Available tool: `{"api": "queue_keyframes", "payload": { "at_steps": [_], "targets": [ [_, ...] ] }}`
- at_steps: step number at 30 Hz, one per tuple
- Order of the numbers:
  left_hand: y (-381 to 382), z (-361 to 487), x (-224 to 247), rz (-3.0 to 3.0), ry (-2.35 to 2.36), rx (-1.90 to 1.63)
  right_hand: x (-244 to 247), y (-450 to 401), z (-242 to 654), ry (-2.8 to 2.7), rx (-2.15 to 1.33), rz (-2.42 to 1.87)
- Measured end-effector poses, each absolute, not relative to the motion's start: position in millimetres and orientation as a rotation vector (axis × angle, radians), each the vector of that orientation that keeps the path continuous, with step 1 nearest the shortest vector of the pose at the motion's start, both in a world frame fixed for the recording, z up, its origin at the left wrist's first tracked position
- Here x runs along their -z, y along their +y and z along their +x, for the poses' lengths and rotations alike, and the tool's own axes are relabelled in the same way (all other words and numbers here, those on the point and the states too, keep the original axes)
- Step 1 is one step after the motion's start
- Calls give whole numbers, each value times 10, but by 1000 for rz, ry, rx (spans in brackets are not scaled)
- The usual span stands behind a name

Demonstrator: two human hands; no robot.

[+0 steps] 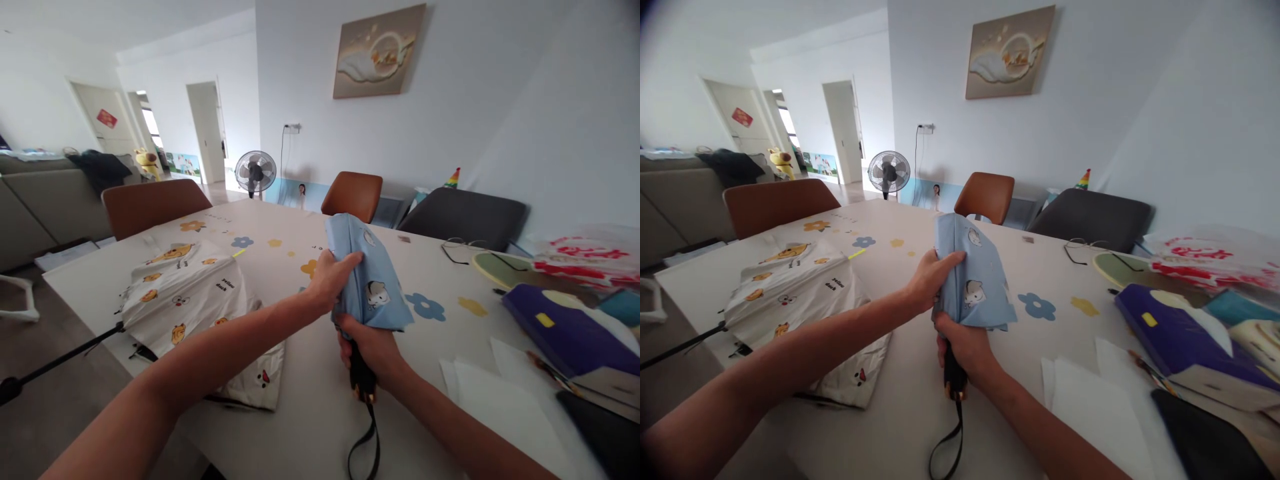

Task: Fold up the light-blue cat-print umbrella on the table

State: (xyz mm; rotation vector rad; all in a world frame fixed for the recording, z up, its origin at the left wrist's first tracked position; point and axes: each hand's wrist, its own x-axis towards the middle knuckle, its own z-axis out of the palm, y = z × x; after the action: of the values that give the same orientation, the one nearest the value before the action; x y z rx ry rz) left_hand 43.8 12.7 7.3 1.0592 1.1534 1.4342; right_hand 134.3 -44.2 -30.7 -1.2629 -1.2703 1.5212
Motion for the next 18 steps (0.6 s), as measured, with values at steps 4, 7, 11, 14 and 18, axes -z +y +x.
{"api": "queue_keyframes", "payload": {
  "at_steps": [4,7,11,14,18],
  "targets": [
    [173,383,-59,731,889,-1370,267,-401,1403,-1342,-1630,-1243],
    [211,362,-29,616,869,-1391,290,-362,1417,-1347,-1641,-1287],
    [250,354,-33,612,932,-1470,318,-319,1407,-1381,-1575,-1240],
    [249,340,-77,632,994,-1519,308,-309,1401,-1302,-1610,-1118],
    [246,306,-115,598,958,-1515,310,-310,1413,-1100,-1818,-957]
  ]
}}
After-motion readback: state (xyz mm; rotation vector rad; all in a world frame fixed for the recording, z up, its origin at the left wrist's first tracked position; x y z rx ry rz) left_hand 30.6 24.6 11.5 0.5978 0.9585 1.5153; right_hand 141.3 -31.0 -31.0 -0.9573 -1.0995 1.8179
